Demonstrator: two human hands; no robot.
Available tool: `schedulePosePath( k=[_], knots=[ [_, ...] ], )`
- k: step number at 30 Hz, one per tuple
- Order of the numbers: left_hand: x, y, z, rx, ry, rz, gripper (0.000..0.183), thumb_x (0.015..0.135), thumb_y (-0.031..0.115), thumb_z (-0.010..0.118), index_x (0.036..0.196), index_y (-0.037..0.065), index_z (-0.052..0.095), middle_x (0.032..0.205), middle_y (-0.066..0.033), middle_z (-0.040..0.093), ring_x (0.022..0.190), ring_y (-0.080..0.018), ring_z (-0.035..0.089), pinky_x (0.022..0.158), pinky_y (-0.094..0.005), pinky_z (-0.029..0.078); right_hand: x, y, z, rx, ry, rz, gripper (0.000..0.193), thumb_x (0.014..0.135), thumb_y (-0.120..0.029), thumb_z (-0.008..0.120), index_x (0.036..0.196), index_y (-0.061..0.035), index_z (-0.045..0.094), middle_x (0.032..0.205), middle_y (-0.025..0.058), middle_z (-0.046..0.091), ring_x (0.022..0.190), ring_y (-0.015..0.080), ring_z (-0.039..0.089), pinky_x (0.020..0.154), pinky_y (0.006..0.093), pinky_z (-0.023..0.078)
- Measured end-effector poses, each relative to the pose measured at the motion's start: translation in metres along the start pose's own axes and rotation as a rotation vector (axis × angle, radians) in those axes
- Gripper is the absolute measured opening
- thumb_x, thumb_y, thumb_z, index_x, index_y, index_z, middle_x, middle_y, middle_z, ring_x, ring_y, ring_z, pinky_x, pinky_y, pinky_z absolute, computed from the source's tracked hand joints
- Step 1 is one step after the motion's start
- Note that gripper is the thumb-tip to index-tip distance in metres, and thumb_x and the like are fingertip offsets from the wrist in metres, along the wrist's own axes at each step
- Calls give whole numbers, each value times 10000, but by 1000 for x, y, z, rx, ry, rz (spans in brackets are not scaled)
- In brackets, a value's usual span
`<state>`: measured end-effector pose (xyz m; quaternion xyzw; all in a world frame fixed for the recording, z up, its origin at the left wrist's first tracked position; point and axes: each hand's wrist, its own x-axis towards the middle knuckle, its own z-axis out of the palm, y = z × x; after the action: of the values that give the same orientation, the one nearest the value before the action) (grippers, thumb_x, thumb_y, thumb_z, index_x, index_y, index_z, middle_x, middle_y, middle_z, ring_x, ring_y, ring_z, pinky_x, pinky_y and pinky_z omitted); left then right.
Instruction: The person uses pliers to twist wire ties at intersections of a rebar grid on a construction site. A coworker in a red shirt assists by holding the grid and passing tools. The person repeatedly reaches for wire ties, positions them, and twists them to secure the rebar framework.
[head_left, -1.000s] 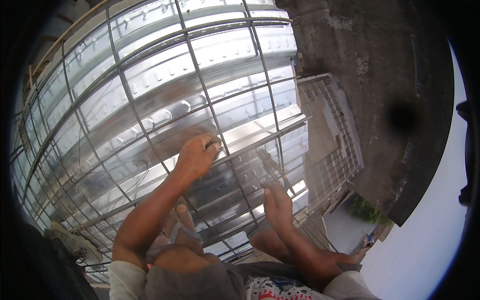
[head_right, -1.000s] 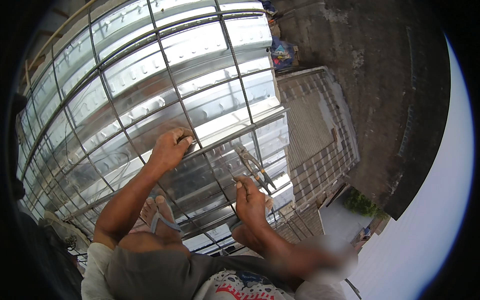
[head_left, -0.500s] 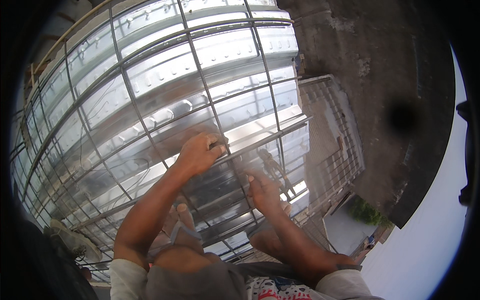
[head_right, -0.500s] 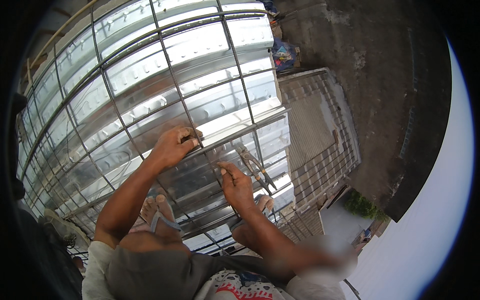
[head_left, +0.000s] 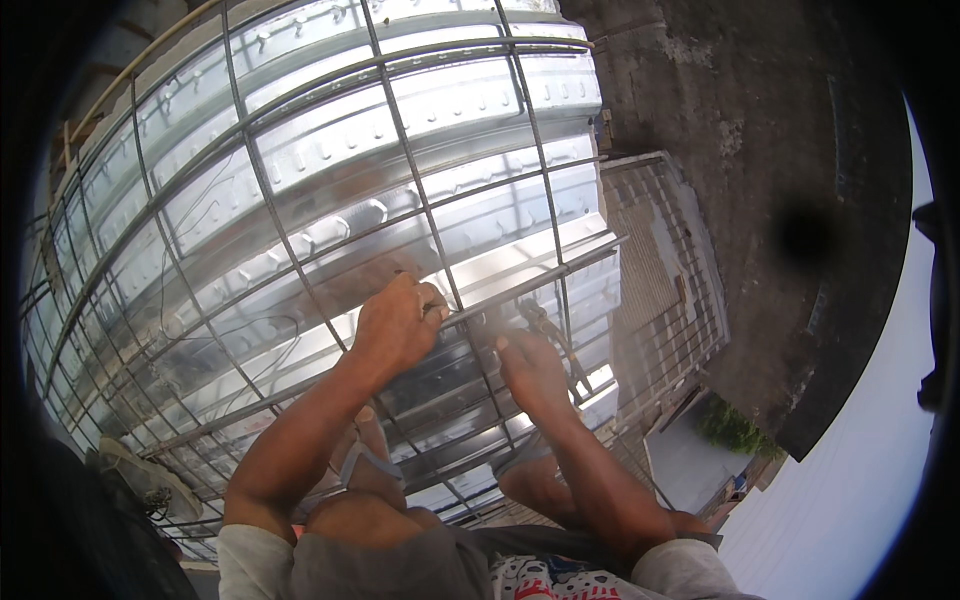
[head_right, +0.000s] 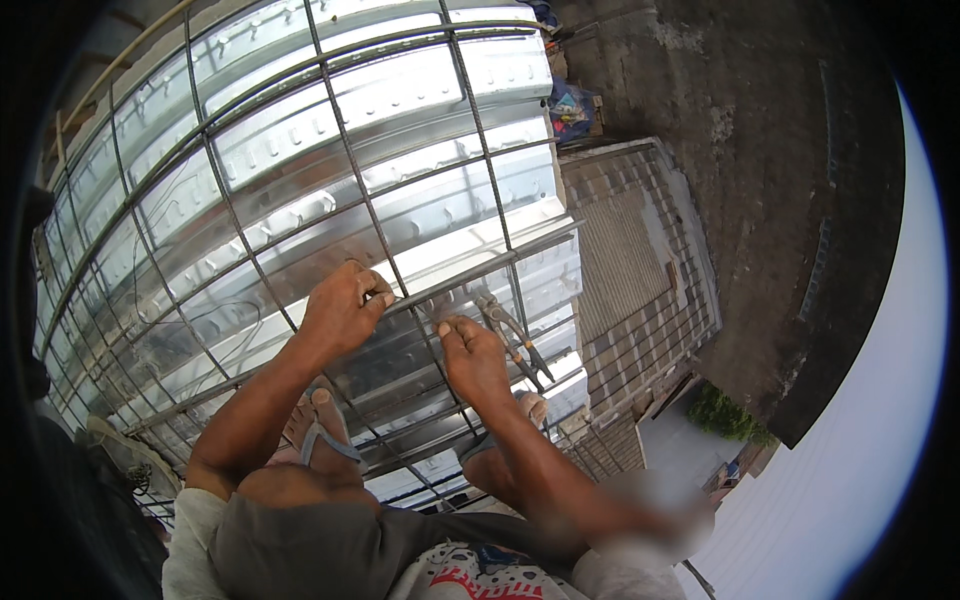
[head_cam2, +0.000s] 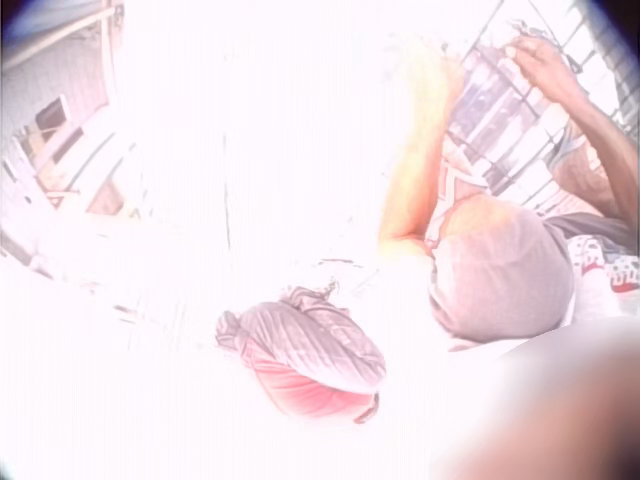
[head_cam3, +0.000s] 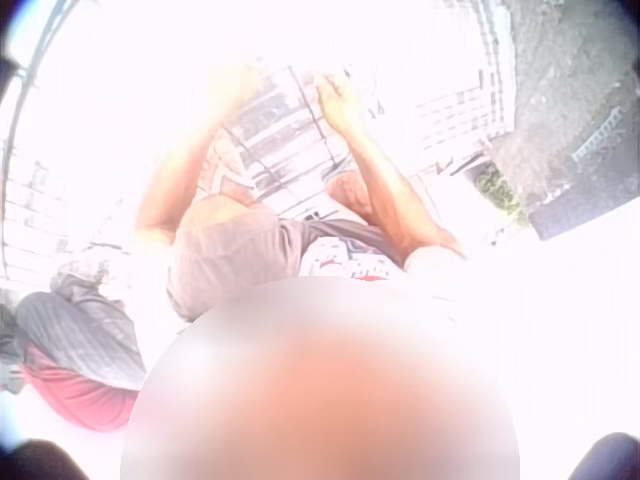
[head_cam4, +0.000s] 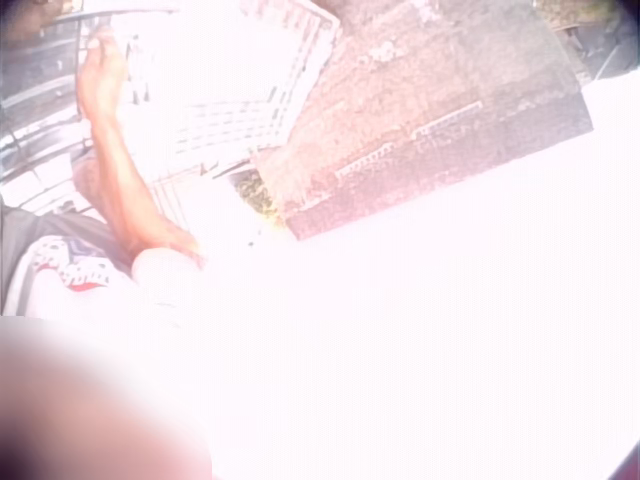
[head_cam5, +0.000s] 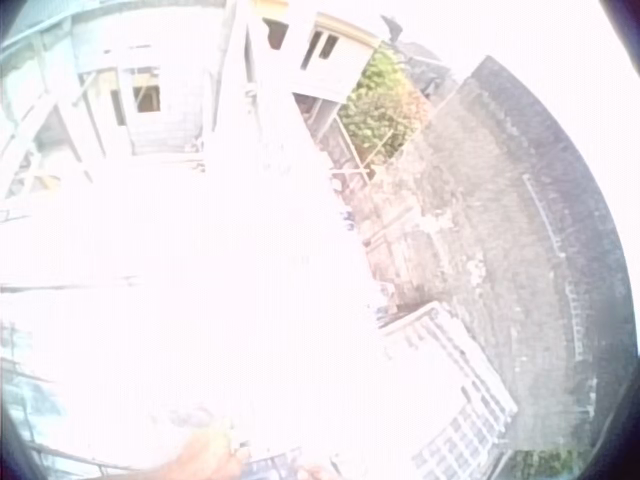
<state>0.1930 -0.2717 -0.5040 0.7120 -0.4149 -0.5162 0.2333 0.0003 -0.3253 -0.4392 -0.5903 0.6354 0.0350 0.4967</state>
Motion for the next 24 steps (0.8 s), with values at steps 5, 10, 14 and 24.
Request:
schedulePosePath(
  k=[5, 10, 14, 24],
  knots=[
    [-1, 12, 1, -37, 6, -93, 218, 853, 264, 684, 894, 57, 738, 901, -178, 686, 871, -366, 668, 808, -469, 504, -6, -25, -4, 170, -101, 266, 296, 958, -230, 575, 1082, 10, 696, 691, 30, 585, 601, 112, 516, 573, 273, 392],
    [-1, 23, 2, -105, -46, -193, 222, 835, 229, 728, 879, 12, 725, 853, -164, 688, 768, -272, 678, 722, -383, 520, -8, -43, -3, 159, -128, 275, 287, 957, -221, 571, 1074, 10, 694, 668, 39, 583, 607, 117, 537, 560, 283, 406],
    [-12, 25, 8, -176, 59, -112, 224, 830, 194, 734, 925, -8, 735, 867, -160, 692, 764, -263, 677, 721, -365, 522, -13, -36, -3, 68, -172, 258, 277, 965, -209, 560, 1077, 11, 685, 675, 48, 591, 639, 102, 561, 582, 284, 434],
    [-26, 15, 12, -288, 0, -34, 200, 854, 136, 644, 993, 50, 759, 948, -175, 689, 865, -361, 669, 796, -423, 525, -16, -42, 14, -488, -270, -177, 205, 947, -149, 540, 1046, -9, 653, 764, 242, 658, 750, 468, 645, 685, 521, 505]
  ],
)
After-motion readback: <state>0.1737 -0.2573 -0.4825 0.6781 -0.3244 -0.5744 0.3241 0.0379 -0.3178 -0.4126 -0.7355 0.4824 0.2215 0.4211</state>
